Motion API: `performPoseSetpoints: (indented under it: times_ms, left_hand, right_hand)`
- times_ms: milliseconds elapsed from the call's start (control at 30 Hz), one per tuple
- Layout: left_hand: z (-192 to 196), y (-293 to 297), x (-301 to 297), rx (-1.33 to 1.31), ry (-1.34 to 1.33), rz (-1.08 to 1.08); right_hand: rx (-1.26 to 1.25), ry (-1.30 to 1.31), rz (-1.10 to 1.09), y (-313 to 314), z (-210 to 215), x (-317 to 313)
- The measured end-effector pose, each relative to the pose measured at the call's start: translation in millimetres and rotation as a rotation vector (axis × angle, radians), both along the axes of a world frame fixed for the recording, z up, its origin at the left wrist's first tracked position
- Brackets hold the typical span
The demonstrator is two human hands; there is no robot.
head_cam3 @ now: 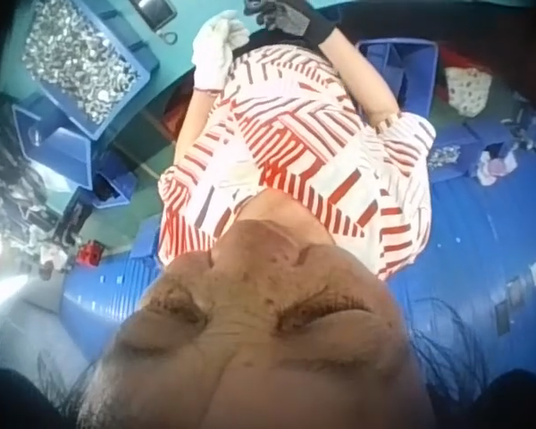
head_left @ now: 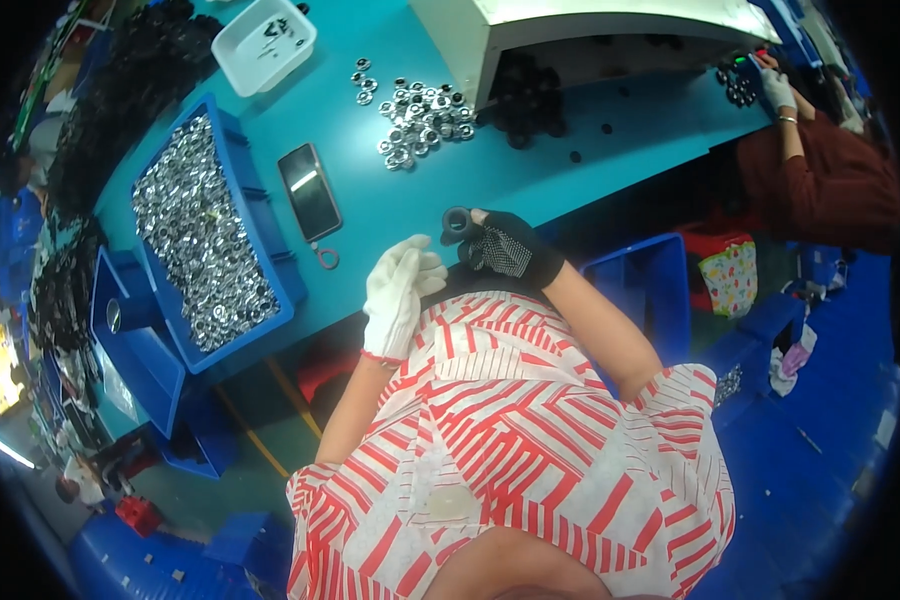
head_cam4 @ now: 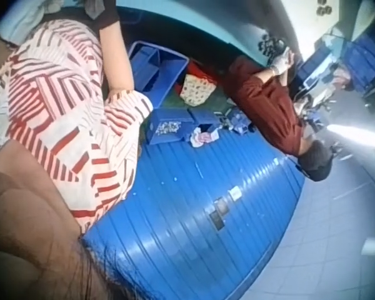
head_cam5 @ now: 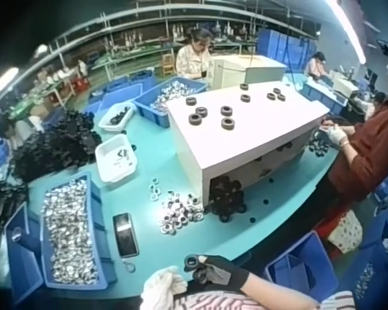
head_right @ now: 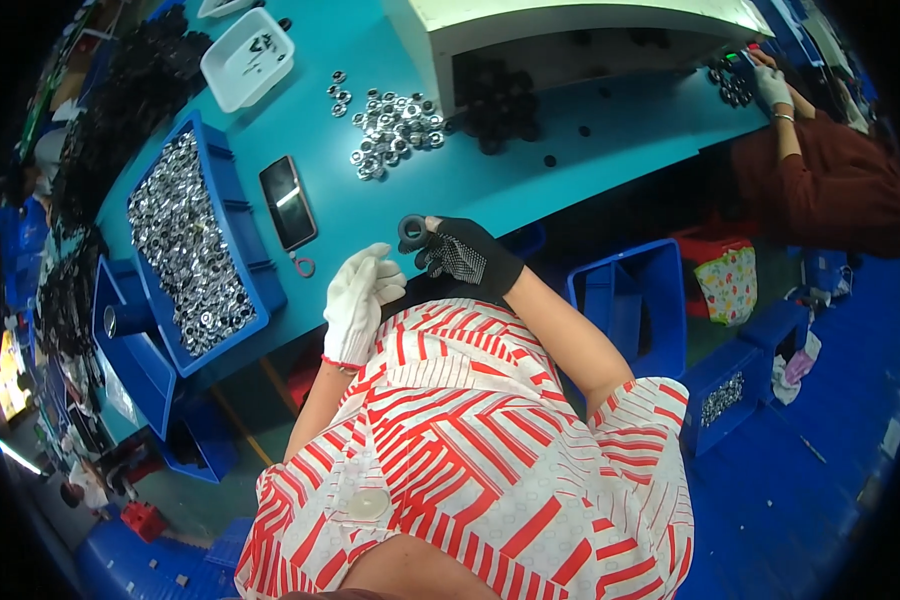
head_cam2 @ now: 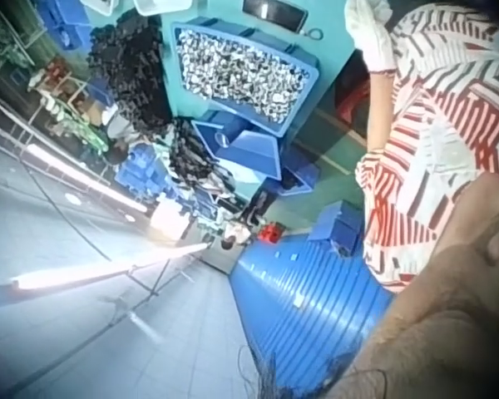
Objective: Assembling metal washers onto rubber components in a factory setting.
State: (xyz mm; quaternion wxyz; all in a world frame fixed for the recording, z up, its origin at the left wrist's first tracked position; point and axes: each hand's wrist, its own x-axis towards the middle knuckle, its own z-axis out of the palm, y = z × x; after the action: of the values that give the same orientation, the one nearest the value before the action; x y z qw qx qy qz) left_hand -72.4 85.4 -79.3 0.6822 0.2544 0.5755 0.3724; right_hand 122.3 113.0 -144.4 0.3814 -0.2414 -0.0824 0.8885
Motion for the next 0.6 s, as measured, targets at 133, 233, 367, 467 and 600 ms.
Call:
performPoseSetpoints:
  times_ms: [133,233,367,467,600]
  left_hand:
    - [3,0,-7,0.005,-0.068,-0.003]
    - [2,-4,-11,-0.001,-0.068,0.018]
    - [5,-5,-14,-0.027,-0.098,0.031]
    - [3,-4,-19,-0.040,-0.084,0.083]
    - [0,-4,-24,0.117,0.070,0.124]
  right_hand:
    - [-0.050,0.044,0.057,-6,3,-13]
    - [-0.030,0.063,0.110,-7,-3,-15]
    - [0.007,-0.035,0.107,-6,4,-20]
    - [0.166,-0.205,0.113,-4,17,-29]
    - [0.136,-0.172,0.144,-3,20,-36]
